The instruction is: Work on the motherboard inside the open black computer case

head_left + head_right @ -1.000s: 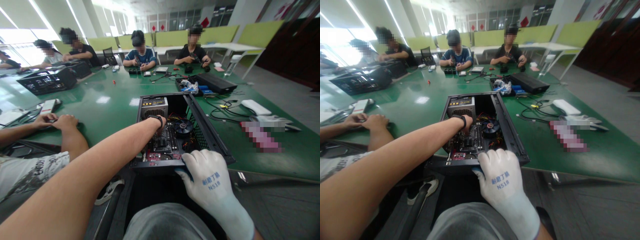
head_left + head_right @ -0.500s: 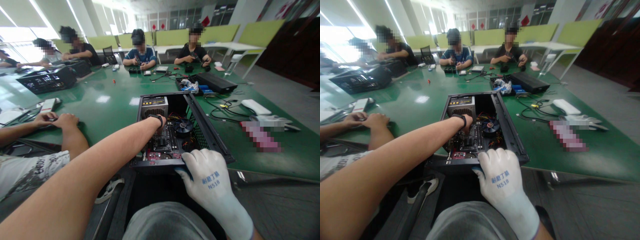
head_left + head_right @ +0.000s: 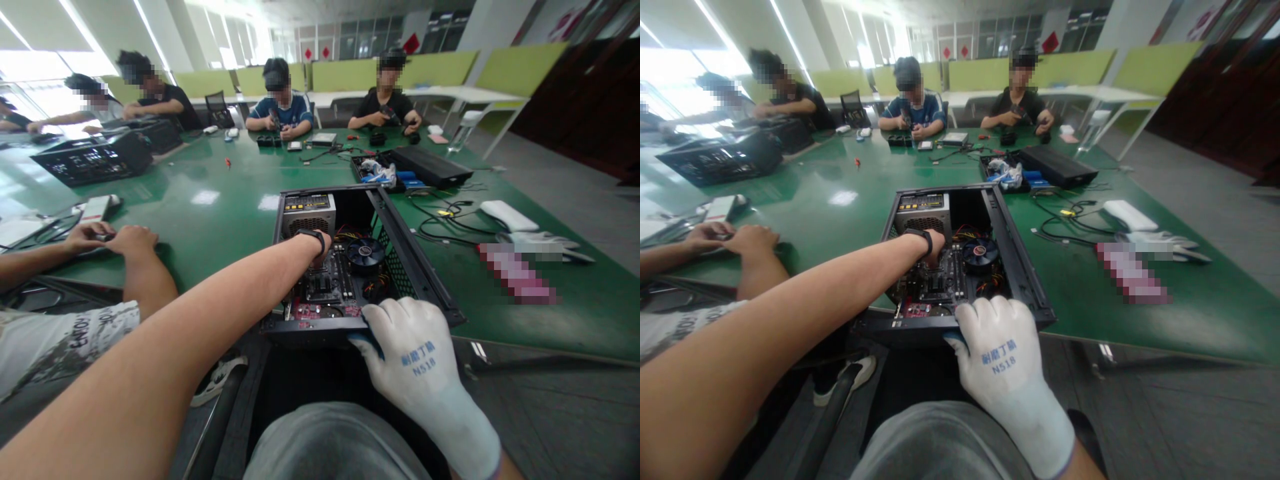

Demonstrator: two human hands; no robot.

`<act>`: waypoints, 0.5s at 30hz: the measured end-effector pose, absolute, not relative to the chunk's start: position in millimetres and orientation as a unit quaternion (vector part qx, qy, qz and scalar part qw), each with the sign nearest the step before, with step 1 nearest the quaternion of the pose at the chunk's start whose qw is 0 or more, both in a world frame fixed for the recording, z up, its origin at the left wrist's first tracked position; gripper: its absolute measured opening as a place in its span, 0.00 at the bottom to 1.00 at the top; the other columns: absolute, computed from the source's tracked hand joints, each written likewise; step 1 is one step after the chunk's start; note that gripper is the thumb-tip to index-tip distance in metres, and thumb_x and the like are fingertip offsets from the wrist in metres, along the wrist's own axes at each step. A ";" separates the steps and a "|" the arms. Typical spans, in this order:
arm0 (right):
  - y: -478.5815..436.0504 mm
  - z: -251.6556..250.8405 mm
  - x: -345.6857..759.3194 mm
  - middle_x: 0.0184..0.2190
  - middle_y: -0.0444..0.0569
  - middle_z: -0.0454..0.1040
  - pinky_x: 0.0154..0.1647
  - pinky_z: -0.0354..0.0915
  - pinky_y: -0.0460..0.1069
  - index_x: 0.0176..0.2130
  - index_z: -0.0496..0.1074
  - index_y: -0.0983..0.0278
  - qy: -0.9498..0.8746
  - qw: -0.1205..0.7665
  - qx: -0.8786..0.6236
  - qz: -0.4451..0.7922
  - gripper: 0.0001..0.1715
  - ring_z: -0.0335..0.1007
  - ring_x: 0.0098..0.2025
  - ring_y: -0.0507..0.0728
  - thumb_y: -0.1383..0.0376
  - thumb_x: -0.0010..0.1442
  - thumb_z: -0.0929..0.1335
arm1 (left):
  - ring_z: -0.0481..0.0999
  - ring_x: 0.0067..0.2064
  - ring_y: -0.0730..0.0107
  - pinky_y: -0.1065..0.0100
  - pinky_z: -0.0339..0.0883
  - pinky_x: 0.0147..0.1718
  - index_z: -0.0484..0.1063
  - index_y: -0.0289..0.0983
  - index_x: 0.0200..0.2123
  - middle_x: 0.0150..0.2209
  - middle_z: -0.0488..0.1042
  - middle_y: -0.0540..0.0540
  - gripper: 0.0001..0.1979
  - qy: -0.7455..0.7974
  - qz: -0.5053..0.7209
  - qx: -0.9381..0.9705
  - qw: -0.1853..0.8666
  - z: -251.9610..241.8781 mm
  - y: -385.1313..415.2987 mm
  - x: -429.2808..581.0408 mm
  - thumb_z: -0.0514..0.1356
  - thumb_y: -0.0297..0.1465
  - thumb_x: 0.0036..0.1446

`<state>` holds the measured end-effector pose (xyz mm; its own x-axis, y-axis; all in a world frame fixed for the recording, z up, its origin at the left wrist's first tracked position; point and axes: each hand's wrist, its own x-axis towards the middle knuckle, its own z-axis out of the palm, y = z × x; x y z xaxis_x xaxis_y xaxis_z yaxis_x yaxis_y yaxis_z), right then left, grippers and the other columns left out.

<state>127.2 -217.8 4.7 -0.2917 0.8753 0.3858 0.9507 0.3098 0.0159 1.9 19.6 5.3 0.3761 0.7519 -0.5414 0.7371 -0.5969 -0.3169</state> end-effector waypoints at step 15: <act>-217.5 5.6 127.8 0.31 0.49 0.68 0.36 0.43 0.53 0.38 0.71 0.61 -0.795 0.155 -0.575 -0.113 0.12 0.56 0.35 0.59 0.58 0.55 0.71 | 0.78 0.48 0.53 0.65 0.70 0.50 0.79 0.30 0.48 0.47 0.80 0.36 0.30 -0.452 0.324 -0.831 -0.008 14.0 12.5 2.1 0.72 0.31 0.37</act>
<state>127.8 -217.5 5.6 -0.2908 0.8794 0.3769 0.9497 0.3131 0.0022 2.1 12.5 14.0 0.3819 0.7458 -0.5458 0.7563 -0.5916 -0.2792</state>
